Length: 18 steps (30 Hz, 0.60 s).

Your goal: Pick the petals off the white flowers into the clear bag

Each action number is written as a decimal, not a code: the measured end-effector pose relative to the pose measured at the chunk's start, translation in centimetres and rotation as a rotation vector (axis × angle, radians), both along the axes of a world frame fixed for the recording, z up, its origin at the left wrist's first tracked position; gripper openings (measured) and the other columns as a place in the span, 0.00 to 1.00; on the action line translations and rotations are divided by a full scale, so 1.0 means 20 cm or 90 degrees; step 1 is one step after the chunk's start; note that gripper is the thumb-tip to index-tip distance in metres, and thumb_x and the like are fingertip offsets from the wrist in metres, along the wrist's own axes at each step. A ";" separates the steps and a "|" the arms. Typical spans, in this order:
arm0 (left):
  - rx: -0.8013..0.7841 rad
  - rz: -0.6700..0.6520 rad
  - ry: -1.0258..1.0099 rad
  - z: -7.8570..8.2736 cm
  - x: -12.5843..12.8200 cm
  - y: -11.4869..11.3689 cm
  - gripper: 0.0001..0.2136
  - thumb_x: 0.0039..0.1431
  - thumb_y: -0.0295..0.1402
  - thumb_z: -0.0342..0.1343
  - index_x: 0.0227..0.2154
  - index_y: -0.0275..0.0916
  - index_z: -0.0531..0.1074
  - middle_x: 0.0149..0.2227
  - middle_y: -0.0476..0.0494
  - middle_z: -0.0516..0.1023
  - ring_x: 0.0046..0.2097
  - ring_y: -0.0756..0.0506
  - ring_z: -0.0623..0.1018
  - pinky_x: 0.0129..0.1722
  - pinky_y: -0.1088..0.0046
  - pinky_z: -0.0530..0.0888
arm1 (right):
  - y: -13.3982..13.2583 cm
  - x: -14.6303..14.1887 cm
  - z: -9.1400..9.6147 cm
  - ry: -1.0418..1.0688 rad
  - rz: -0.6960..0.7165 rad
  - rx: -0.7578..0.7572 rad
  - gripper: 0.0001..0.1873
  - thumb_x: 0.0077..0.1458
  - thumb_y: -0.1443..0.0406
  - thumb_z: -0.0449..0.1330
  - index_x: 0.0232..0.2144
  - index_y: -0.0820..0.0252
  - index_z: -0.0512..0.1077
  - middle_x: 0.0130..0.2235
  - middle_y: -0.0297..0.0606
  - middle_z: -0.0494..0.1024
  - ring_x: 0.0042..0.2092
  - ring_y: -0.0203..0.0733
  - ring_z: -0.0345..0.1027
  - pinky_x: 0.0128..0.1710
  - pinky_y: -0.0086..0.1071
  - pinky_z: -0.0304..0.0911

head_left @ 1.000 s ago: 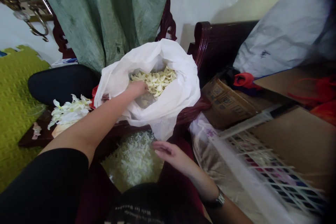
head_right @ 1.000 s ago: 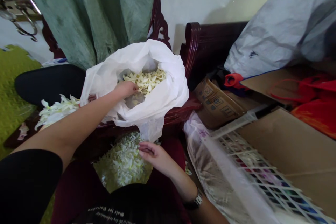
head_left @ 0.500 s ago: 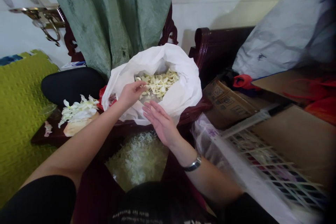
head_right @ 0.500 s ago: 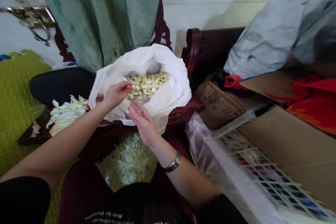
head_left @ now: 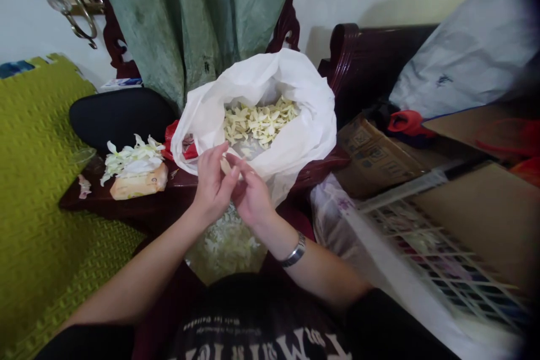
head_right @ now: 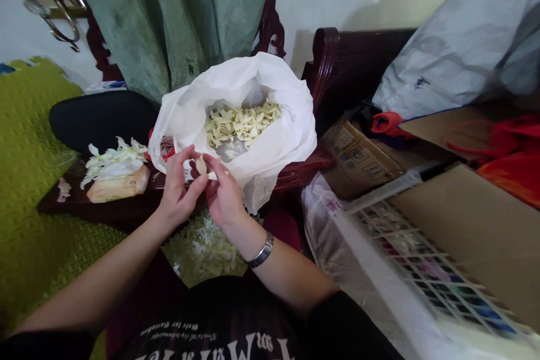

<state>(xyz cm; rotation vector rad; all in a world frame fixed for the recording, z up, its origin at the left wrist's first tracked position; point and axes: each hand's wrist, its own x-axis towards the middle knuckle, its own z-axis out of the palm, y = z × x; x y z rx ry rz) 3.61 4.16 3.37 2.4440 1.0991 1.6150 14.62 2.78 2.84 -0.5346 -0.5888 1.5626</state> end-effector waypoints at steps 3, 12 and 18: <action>-0.101 0.030 -0.096 -0.02 0.04 0.02 0.24 0.74 0.47 0.38 0.62 0.42 0.66 0.61 0.35 0.73 0.63 0.38 0.71 0.64 0.51 0.67 | -0.07 -0.08 -0.04 -0.016 0.008 -0.018 0.18 0.53 0.54 0.66 0.45 0.53 0.76 0.55 0.38 0.81 0.66 0.50 0.65 0.67 0.45 0.62; -0.134 -0.204 0.023 0.02 0.15 -0.03 0.27 0.73 0.48 0.37 0.67 0.42 0.64 0.67 0.37 0.70 0.68 0.37 0.68 0.71 0.53 0.61 | -0.09 -0.07 -0.04 -0.150 -0.077 0.099 0.28 0.69 0.49 0.43 0.57 0.50 0.74 0.58 0.35 0.80 0.72 0.43 0.55 0.71 0.51 0.55; -0.131 -0.139 -0.074 0.02 0.16 0.06 0.31 0.71 0.52 0.34 0.72 0.47 0.52 0.74 0.43 0.57 0.76 0.40 0.49 0.76 0.54 0.44 | -0.09 -0.06 -0.05 -0.219 -0.112 0.145 0.28 0.71 0.60 0.38 0.58 0.63 0.72 0.66 0.37 0.71 0.69 0.34 0.61 0.69 0.37 0.55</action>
